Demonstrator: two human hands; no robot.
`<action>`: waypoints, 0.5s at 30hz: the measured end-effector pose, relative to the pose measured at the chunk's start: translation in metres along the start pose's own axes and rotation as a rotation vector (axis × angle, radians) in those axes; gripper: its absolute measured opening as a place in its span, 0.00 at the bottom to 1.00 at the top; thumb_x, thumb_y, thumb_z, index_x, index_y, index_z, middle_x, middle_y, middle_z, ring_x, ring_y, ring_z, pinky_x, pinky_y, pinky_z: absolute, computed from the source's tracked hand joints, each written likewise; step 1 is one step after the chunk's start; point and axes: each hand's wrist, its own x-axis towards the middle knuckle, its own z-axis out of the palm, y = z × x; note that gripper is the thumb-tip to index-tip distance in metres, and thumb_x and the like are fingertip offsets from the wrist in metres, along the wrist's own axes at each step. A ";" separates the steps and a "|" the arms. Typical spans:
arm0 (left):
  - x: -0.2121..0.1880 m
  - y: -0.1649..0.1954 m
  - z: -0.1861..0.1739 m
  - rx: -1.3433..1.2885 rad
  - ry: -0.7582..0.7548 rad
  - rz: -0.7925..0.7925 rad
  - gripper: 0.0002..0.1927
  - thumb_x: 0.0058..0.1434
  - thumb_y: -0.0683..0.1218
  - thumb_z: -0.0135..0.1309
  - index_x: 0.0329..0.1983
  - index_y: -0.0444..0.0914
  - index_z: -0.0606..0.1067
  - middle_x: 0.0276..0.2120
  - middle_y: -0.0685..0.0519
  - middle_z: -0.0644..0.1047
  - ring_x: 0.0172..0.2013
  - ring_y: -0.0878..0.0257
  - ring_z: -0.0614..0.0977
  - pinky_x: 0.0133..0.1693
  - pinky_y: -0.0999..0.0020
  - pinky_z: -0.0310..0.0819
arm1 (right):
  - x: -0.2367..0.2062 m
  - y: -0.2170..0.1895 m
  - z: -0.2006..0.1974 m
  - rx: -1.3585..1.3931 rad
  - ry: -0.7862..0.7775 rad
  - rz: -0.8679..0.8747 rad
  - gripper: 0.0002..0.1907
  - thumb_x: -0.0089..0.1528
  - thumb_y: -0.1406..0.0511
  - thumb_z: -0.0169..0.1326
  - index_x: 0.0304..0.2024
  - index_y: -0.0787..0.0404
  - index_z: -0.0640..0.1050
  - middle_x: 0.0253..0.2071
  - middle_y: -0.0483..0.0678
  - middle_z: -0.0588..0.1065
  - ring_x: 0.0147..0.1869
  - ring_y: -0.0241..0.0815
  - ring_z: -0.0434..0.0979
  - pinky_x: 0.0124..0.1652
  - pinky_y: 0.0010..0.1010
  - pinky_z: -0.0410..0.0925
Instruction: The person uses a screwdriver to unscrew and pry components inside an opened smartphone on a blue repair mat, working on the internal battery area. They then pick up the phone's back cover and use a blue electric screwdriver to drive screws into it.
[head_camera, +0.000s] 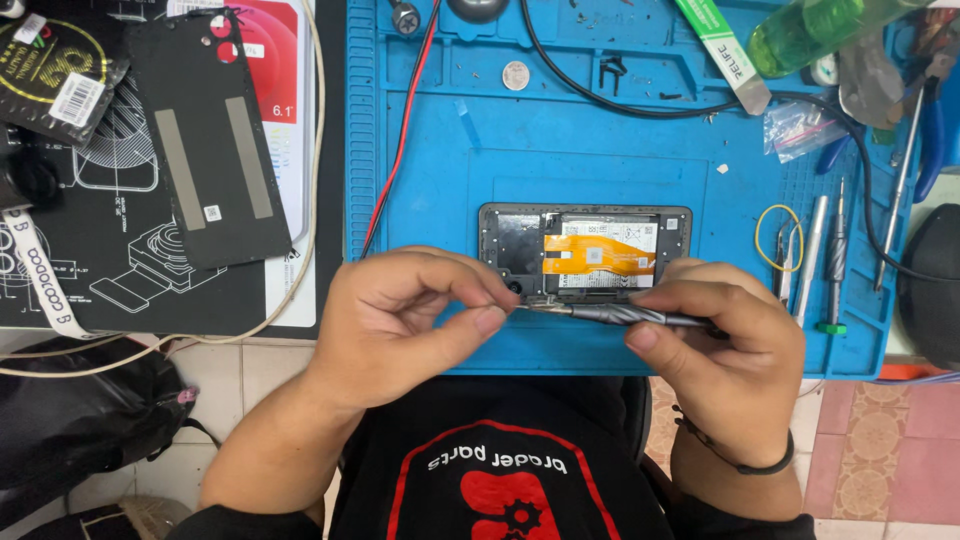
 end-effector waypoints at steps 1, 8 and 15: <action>0.000 0.000 0.000 0.018 -0.011 0.005 0.07 0.64 0.29 0.58 0.45 0.27 0.76 0.47 0.41 0.81 0.51 0.59 0.83 0.58 0.64 0.77 | -0.001 0.002 0.000 0.015 -0.007 -0.013 0.13 0.56 0.71 0.68 0.41 0.68 0.80 0.42 0.51 0.77 0.48 0.40 0.78 0.47 0.24 0.69; -0.001 0.002 0.003 0.081 -0.076 0.036 0.07 0.65 0.29 0.59 0.45 0.27 0.77 0.46 0.41 0.81 0.49 0.60 0.83 0.59 0.65 0.78 | -0.005 0.011 0.002 0.086 -0.035 -0.034 0.11 0.60 0.71 0.67 0.42 0.69 0.80 0.40 0.50 0.78 0.47 0.41 0.77 0.48 0.26 0.70; -0.001 0.004 0.006 0.145 -0.047 0.029 0.07 0.63 0.30 0.59 0.43 0.28 0.77 0.44 0.43 0.81 0.49 0.59 0.84 0.54 0.65 0.80 | 0.000 0.009 -0.001 0.009 -0.026 -0.229 0.14 0.56 0.68 0.68 0.42 0.66 0.79 0.39 0.49 0.77 0.43 0.41 0.77 0.46 0.29 0.70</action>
